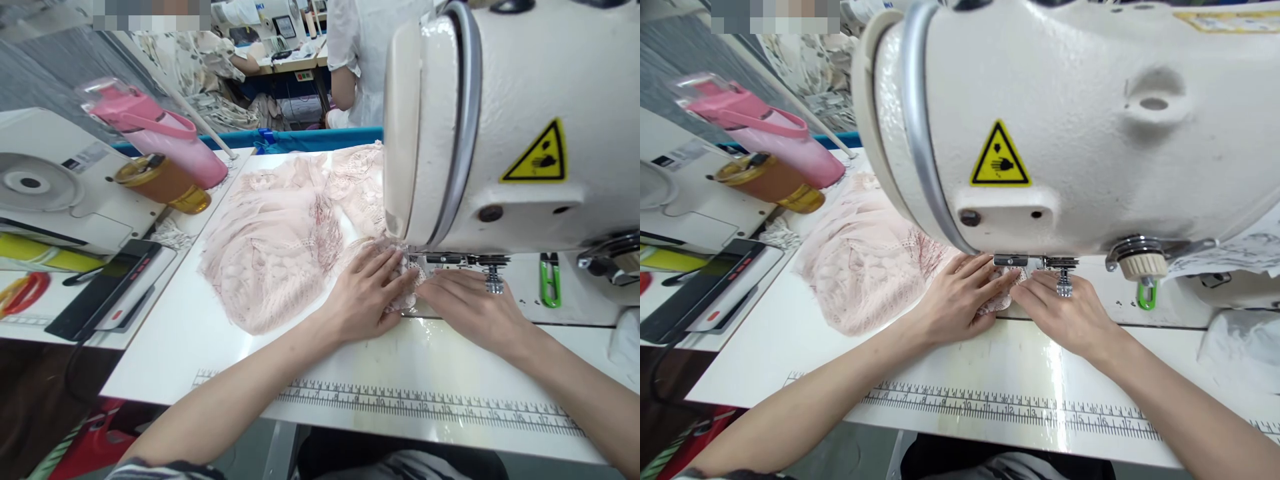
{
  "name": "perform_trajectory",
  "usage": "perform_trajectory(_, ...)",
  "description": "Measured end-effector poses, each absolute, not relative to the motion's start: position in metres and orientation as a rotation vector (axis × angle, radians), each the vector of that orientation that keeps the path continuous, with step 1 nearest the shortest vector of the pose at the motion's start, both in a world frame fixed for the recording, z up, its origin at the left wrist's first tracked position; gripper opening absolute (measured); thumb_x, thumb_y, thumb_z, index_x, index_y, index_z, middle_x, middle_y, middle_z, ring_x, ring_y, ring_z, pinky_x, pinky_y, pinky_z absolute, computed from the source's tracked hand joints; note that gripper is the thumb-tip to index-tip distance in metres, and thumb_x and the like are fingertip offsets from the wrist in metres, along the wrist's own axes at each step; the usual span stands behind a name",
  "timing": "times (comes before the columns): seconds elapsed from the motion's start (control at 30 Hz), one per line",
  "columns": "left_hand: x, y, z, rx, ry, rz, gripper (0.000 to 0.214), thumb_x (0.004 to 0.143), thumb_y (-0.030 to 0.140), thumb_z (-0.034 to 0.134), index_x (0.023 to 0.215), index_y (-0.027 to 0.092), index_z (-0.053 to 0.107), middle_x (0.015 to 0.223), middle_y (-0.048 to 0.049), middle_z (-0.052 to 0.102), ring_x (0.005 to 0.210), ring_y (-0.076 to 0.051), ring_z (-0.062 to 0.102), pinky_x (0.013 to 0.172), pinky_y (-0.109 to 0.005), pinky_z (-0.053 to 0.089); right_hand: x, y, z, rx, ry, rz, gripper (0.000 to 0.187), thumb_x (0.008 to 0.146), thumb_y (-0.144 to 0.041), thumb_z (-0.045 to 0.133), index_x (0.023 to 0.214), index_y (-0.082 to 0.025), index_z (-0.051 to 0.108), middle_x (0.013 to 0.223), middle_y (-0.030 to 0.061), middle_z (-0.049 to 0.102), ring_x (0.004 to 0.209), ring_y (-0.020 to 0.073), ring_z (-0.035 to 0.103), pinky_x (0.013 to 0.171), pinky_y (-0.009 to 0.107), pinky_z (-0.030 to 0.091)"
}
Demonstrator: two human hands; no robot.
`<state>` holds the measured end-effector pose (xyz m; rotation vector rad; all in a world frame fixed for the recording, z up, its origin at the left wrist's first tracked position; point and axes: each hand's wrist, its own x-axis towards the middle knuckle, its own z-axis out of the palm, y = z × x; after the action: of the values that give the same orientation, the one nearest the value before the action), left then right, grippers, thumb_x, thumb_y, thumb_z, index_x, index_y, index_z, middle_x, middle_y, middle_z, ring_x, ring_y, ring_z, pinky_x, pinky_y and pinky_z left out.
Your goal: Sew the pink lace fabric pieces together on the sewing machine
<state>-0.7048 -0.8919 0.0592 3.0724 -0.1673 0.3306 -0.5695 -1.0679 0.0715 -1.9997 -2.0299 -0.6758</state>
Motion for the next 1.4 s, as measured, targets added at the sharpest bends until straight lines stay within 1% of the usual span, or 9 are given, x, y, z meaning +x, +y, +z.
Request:
perform_trajectory(0.1,-0.703,-0.891,0.06,3.072,-0.157,0.316,0.057,0.091,0.045,0.043,0.143,0.023,0.041,0.141,-0.0102,0.049,0.135,-0.029,0.039,0.112,-0.05,0.027,-0.568,-1.068,0.071,-1.991,-2.027,-0.667,0.025,0.083,0.001,0.051,0.093,-0.02,0.06,0.082,-0.0054,0.07,0.093,0.0093,0.064,0.058,0.023,0.038)
perform_trajectory(0.2,-0.703,-0.89,0.06,3.068,-0.169,0.371,0.053,0.093,0.044,0.043,0.141,0.021,0.044,0.14,-0.0104,0.049,0.134,-0.029,0.041,0.113,-0.051,0.026,-0.568,-1.069,0.071,-1.973,-2.062,-0.598,0.026,0.085,0.001,0.049,0.096,-0.02,0.06,0.089,-0.0028,0.071,0.097,0.0117,0.064,0.071,0.022,0.046)
perform_trajectory(0.37,-0.706,-0.887,0.055,3.025,-0.396,0.623,0.036,0.097,0.025,0.04,0.128,0.017,0.056,0.133,-0.0031,0.058,0.126,-0.019,0.052,0.117,-0.042,0.024,-0.57,-1.069,0.069,-1.97,-2.073,-0.509,0.028,0.09,-0.004,0.044,0.099,-0.022,0.062,0.1,-0.0006,0.072,0.096,0.0121,0.065,0.087,0.027,0.052)
perform_trajectory(0.5,-0.708,-0.883,0.053,2.986,-0.424,0.697,0.034,0.095,0.023,0.041,0.121,0.012,0.061,0.126,-0.0042,0.063,0.121,-0.018,0.056,0.116,-0.04,0.028,-0.573,-1.068,0.066,-1.914,-2.082,-0.463,0.026,0.09,-0.007,0.047,0.099,-0.022,0.066,0.1,0.0009,0.073,0.097,0.014,0.066,0.086,0.027,0.054)
perform_trajectory(0.63,-0.708,-0.88,0.054,2.963,-0.388,0.684,0.033,0.095,0.024,0.042,0.119,0.014,0.062,0.124,-0.0035,0.064,0.121,-0.017,0.056,0.116,-0.04,0.028,-0.574,-1.064,0.064,-1.894,-2.07,-0.484,0.024,0.089,-0.008,0.05,0.098,-0.022,0.068,0.1,0.0012,0.073,0.097,0.0142,0.066,0.083,0.026,0.055)
perform_trajectory(0.8,-0.707,-0.88,0.054,2.966,-0.344,0.654,0.034,0.096,0.023,0.04,0.12,0.012,0.062,0.125,-0.0044,0.063,0.122,-0.019,0.055,0.115,-0.041,0.031,-0.575,-1.06,0.063,-1.848,-2.065,-0.589,0.023,0.087,-0.004,0.051,0.093,-0.018,0.068,0.1,0.0005,0.073,0.095,0.0128,0.066,0.089,0.028,0.054)
perform_trajectory(0.97,-0.707,-0.882,0.055,2.984,-0.288,0.612,0.036,0.097,0.022,0.037,0.122,0.011,0.06,0.128,-0.0062,0.061,0.124,-0.019,0.054,0.115,-0.041,0.032,-0.572,-1.06,0.06,-1.879,-2.059,-0.53,0.028,0.088,-0.004,0.05,0.1,-0.022,0.069,0.103,0.0014,0.072,0.097,0.0147,0.066,0.085,0.028,0.055)
perform_trajectory(1.23,-0.707,-0.888,0.053,3.003,-0.21,0.592,0.039,0.095,0.024,0.038,0.124,0.009,0.059,0.129,-0.0106,0.059,0.124,-0.022,0.053,0.113,-0.044,0.034,-0.57,-1.061,0.061,-1.951,-2.057,-0.564,0.029,0.086,0.0,0.05,0.101,-0.018,0.067,0.107,0.0029,0.071,0.105,0.016,0.063,0.094,0.032,0.05)
perform_trajectory(1.4,-0.706,-0.891,0.051,3.023,-0.199,0.652,0.04,0.094,0.025,0.039,0.123,0.007,0.06,0.129,-0.013,0.059,0.123,-0.026,0.054,0.112,-0.045,0.035,-0.568,-1.062,0.063,-2.015,-2.078,-0.542,0.033,0.087,0.001,0.044,0.106,-0.018,0.064,0.109,0.002,0.07,0.103,0.0138,0.062,0.091,0.03,0.049)
